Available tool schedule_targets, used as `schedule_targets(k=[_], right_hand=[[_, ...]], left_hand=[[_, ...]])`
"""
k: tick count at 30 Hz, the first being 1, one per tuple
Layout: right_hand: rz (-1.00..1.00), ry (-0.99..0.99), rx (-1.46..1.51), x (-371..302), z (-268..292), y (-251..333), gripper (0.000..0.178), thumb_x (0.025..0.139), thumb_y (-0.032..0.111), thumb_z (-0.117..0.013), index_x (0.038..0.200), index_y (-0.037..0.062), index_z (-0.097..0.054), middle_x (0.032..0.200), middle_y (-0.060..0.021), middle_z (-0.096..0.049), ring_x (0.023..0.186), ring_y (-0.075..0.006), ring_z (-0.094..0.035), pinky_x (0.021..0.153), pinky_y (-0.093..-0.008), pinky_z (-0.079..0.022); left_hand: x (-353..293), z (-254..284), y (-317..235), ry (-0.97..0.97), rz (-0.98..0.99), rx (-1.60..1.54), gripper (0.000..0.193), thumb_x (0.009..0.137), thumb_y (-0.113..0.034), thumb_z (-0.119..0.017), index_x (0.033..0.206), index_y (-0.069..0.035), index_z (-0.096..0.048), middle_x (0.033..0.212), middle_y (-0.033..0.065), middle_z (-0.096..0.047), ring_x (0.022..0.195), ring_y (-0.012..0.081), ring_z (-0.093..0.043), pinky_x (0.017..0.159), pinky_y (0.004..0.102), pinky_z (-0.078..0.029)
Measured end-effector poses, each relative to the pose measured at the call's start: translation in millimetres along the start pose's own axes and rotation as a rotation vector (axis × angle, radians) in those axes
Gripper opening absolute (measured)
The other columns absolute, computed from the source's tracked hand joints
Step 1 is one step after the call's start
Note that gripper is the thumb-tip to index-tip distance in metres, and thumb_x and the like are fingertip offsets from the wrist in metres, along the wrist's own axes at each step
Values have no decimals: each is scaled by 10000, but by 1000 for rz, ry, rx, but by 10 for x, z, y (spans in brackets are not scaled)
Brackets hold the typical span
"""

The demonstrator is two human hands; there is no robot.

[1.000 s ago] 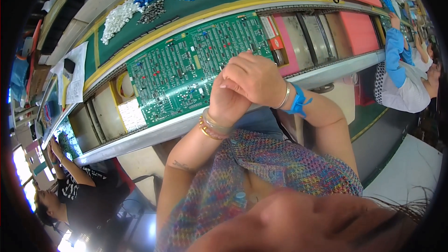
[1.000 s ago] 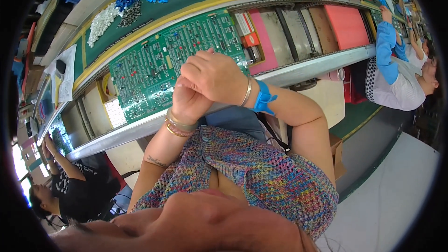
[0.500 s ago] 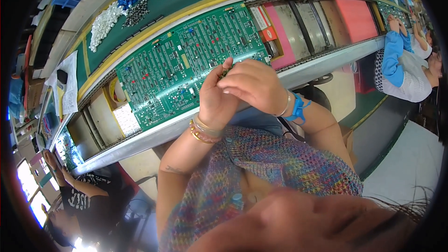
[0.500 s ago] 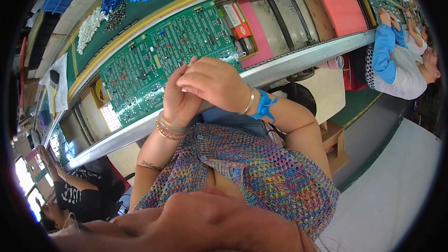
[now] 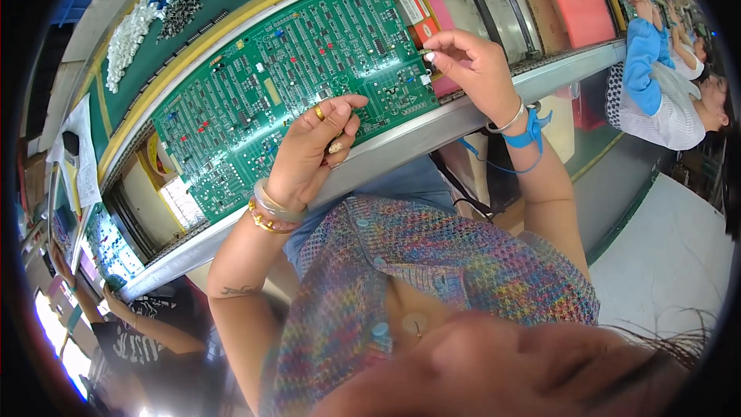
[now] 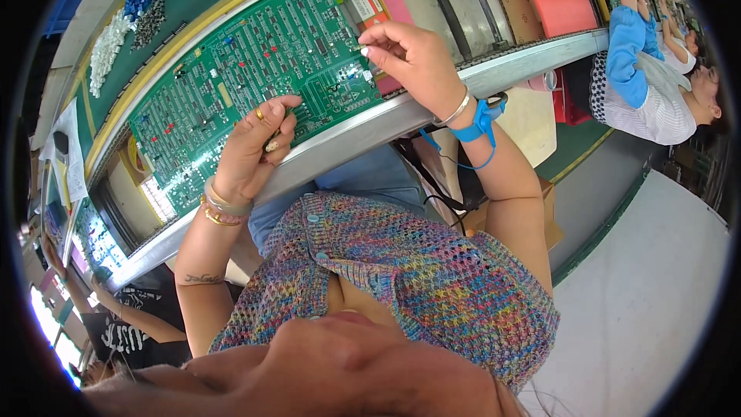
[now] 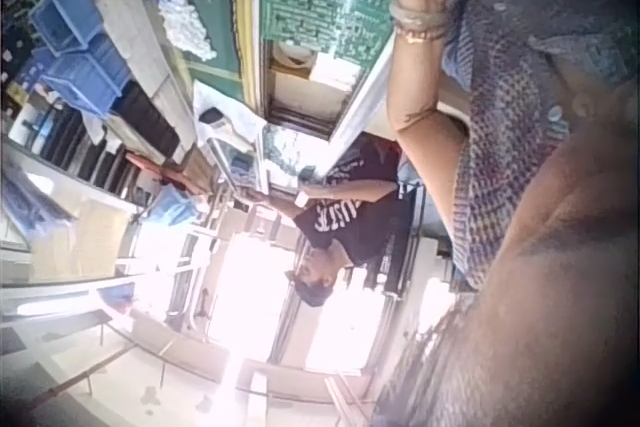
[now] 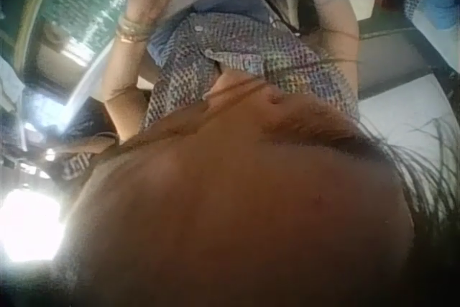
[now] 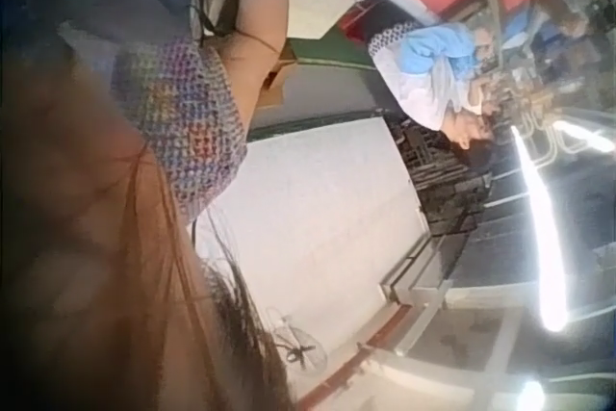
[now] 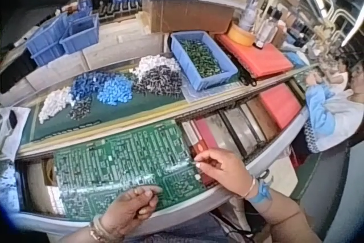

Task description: The person inserts small electronic components by hand from a component tray into a printed circuit board.

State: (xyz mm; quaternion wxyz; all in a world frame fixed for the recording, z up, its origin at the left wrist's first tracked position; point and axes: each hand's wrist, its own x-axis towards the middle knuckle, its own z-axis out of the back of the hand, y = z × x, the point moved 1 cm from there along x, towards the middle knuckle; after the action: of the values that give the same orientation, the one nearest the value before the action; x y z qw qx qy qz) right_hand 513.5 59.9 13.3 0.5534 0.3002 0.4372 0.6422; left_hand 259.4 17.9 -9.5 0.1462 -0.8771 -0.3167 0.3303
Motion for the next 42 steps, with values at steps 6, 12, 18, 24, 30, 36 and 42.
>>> schedule_targets(k=[6, 12, 18, 24, 30, 36, 42], right_hand=[[154, -41, -141, 138, -29, -51, 135, 852, 52, -631, 986, 34, -632, 872, -52, -654, 717, -127, -628, 658, -251, -508], [304, -27, -317, 236, -65, -69, 123, 836, 68, -637, 957, 51, -637, 870, -71, -623, 758, -201, -624, 672, -293, -510], [295, 7, -386, 240, -63, -45, 140, 834, 36, -634, 974, 31, -620, 968, -68, -643, 861, -204, -602, 751, -290, -480], [398, 0, -492, 267, -85, -71, 148, 817, 29, -639, 964, 33, -626, 962, -84, -645, 870, -237, -608, 761, -306, -488], [519, -38, -513, 289, -114, -76, 132, 807, 56, -656, 937, 58, -638, 914, -70, -641, 848, -251, -612, 733, -331, -498], [601, -66, -548, 309, -133, -98, 120, 810, 93, -661, 929, 86, -647, 885, -46, -638, 836, -248, -612, 711, -347, -506], [616, -81, -580, 307, -156, -96, 123, 809, 96, -659, 931, 94, -649, 894, -45, -635, 845, -245, -610, 716, -346, -506]], left_hand=[[14, -67, -26, -53, 21, 90, 306, 987, -209, -518, 1200, 8, -552, 855, -2, -559, 598, 23, -371, 476, 162, -279], [10, 41, 20, -2, -5, 49, 274, 981, -230, -534, 1107, 0, -616, 821, -3, -566, 592, 24, -376, 469, 169, -281], [10, 41, 13, -20, -30, 72, 254, 970, -215, -554, 1073, 3, -635, 813, -6, -575, 587, 22, -376, 470, 168, -277], [4, -7, -33, -27, 9, 113, 280, 966, -154, -549, 1181, 17, -602, 844, -12, -585, 584, 16, -360, 477, 167, -273], [7, 27, -31, -12, 9, 128, 298, 962, -139, -550, 1204, 32, -583, 861, -10, -588, 572, 16, -357, 483, 162, -278], [16, 63, -17, -26, 9, 133, 261, 953, -160, -579, 1130, 32, -596, 845, -3, -581, 577, 17, -372, 479, 165, -281], [21, 94, -9, -9, 1, 124, 246, 952, -179, -588, 1089, 24, -595, 824, -8, -565, 586, 17, -382, 480, 166, -287]])
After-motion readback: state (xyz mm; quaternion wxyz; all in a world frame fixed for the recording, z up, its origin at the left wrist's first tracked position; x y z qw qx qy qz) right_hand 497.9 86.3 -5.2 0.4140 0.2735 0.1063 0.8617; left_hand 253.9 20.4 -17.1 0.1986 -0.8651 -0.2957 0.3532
